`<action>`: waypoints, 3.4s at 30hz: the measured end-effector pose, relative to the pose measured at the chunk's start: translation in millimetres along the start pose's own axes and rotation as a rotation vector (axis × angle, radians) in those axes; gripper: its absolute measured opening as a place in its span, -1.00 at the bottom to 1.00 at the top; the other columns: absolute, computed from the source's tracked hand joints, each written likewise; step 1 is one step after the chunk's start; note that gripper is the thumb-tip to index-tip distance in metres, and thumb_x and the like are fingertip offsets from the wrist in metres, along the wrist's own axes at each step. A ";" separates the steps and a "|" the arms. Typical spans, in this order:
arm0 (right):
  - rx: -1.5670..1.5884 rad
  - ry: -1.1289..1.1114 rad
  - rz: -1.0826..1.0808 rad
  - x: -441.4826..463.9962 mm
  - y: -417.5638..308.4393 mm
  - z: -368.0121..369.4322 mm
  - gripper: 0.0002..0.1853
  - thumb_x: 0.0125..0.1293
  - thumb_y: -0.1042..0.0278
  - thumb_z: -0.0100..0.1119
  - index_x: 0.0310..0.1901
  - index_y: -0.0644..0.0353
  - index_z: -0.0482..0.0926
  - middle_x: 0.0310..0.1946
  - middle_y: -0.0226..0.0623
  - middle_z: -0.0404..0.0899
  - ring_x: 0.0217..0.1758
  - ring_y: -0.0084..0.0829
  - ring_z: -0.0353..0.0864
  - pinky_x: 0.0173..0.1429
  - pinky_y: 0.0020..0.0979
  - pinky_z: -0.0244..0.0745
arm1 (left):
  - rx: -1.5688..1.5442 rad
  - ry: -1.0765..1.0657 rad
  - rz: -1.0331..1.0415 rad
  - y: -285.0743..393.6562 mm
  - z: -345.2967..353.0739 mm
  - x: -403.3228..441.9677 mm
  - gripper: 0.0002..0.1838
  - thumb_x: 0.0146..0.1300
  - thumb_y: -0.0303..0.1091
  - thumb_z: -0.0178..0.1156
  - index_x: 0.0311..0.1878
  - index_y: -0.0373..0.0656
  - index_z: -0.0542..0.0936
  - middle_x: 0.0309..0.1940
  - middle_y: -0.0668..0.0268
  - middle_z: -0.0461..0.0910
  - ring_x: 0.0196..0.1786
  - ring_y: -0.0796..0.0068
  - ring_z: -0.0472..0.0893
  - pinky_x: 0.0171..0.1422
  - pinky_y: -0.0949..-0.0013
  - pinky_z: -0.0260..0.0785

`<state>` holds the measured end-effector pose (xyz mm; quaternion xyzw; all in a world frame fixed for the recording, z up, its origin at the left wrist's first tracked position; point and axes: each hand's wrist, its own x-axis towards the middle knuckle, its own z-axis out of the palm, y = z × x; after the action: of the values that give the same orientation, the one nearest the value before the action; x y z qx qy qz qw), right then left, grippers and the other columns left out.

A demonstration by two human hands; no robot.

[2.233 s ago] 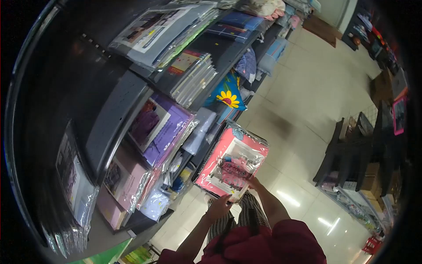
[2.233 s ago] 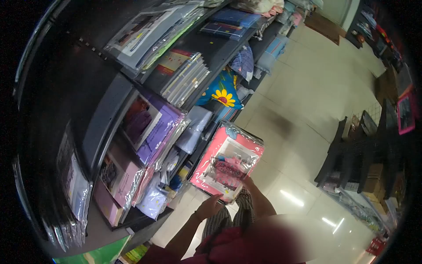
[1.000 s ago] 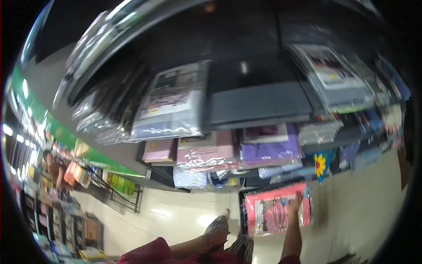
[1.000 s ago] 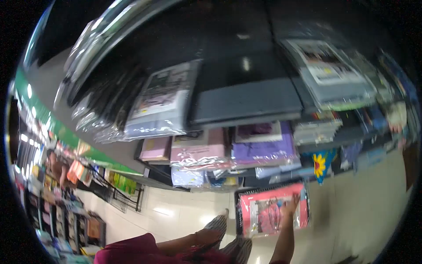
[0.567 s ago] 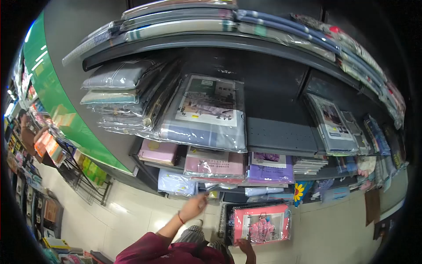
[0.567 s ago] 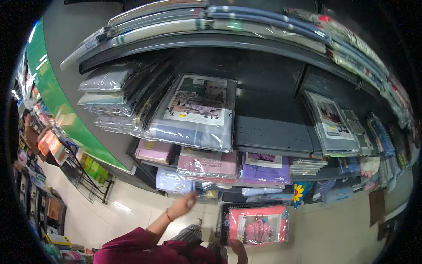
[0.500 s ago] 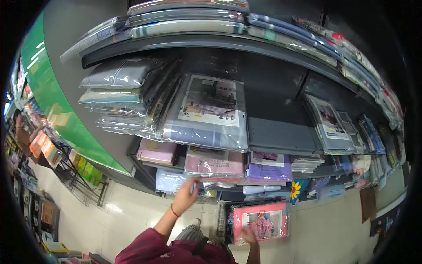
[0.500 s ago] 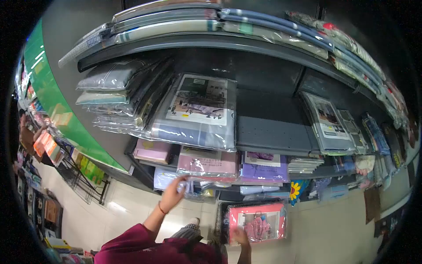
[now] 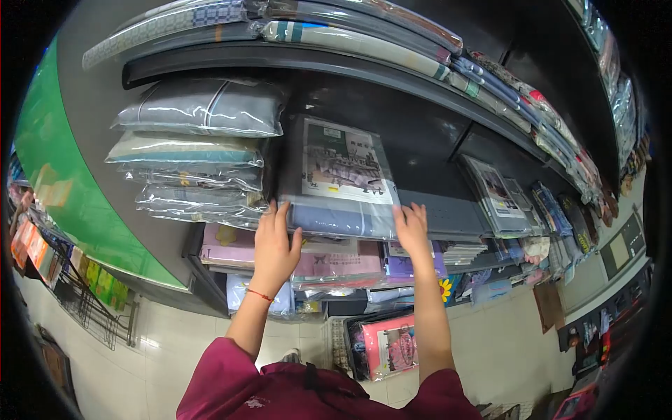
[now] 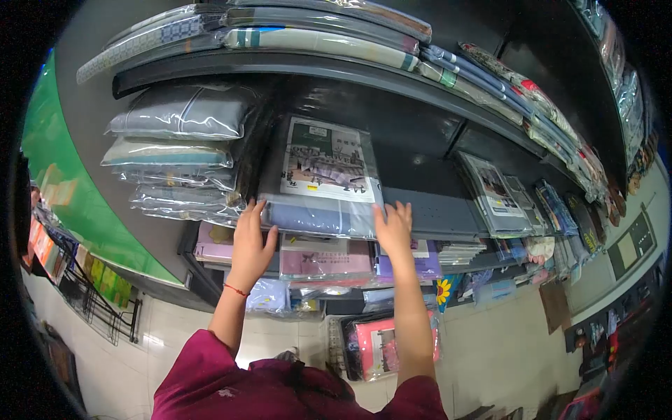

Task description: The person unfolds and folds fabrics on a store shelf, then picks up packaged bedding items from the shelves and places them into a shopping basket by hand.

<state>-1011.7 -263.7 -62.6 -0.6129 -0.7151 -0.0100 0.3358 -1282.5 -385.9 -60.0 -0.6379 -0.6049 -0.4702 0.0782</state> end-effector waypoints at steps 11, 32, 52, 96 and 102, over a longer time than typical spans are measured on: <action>0.719 -0.177 0.174 17.2 -18.7 -10.8 -0.74 0.17 0.49 0.03 -0.11 0.40 0.49 -0.19 -0.14 0.55 -0.15 -0.41 0.53 -0.01 -0.46 0.34 | -0.229 -0.033 -0.096 14.2 7.9 4.9 -0.48 0.01 -0.43 0.16 0.10 -0.14 0.29 0.15 -0.25 0.07 0.20 -0.17 0.09 0.28 0.02 -0.04; 1.170 -0.562 0.621 77.3 -33.6 -25.9 -0.74 0.02 0.26 0.13 -0.28 0.24 0.51 -0.38 -0.24 0.56 -0.35 -0.40 0.57 -0.27 -0.45 0.47 | -0.484 -0.023 -0.158 34.2 -32.2 33.9 -0.54 -0.04 -0.49 0.17 0.01 -0.09 0.39 0.21 0.10 0.16 0.29 0.13 0.11 0.32 0.19 -0.07; 1.329 -0.592 0.826 -187.7 105.1 -50.1 -0.44 0.08 0.36 0.15 0.15 0.30 0.30 -0.02 -0.31 0.44 0.05 -0.46 0.39 0.15 -0.43 0.23 | -0.979 -0.789 -0.780 13.0 -12.8 -82.3 -0.23 -0.03 -0.37 0.30 0.24 -0.34 0.15 0.04 0.19 0.36 0.10 0.44 0.33 0.21 0.39 0.14; 1.240 0.253 1.787 -546.9 441.5 68.3 -0.35 0.13 0.15 0.14 0.22 -0.14 0.05 -0.27 -0.29 0.44 -0.43 -0.38 0.48 -0.53 -0.46 0.28 | -0.104 -1.672 0.130 203.6 216.1 -332.4 -0.30 0.07 -0.19 0.09 0.27 -0.19 0.12 -0.13 -0.05 0.46 -0.06 0.01 0.49 0.00 0.11 0.35; 1.114 0.144 1.606 -543.9 498.9 97.8 -0.37 0.10 0.18 0.15 0.20 -0.25 0.09 -0.25 -0.32 0.42 -0.44 -0.34 0.49 -0.50 -0.40 0.37 | 0.075 -1.771 -0.084 215.9 184.8 -311.5 -0.27 0.06 -0.17 0.09 0.30 -0.16 0.09 -0.14 -0.04 0.48 -0.11 0.01 0.53 -0.07 0.09 0.38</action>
<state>-604.2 -571.3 -604.4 -0.6688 0.0344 0.5232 0.5270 -952.4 -535.1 -275.9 -0.7421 -0.4812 0.2134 -0.4150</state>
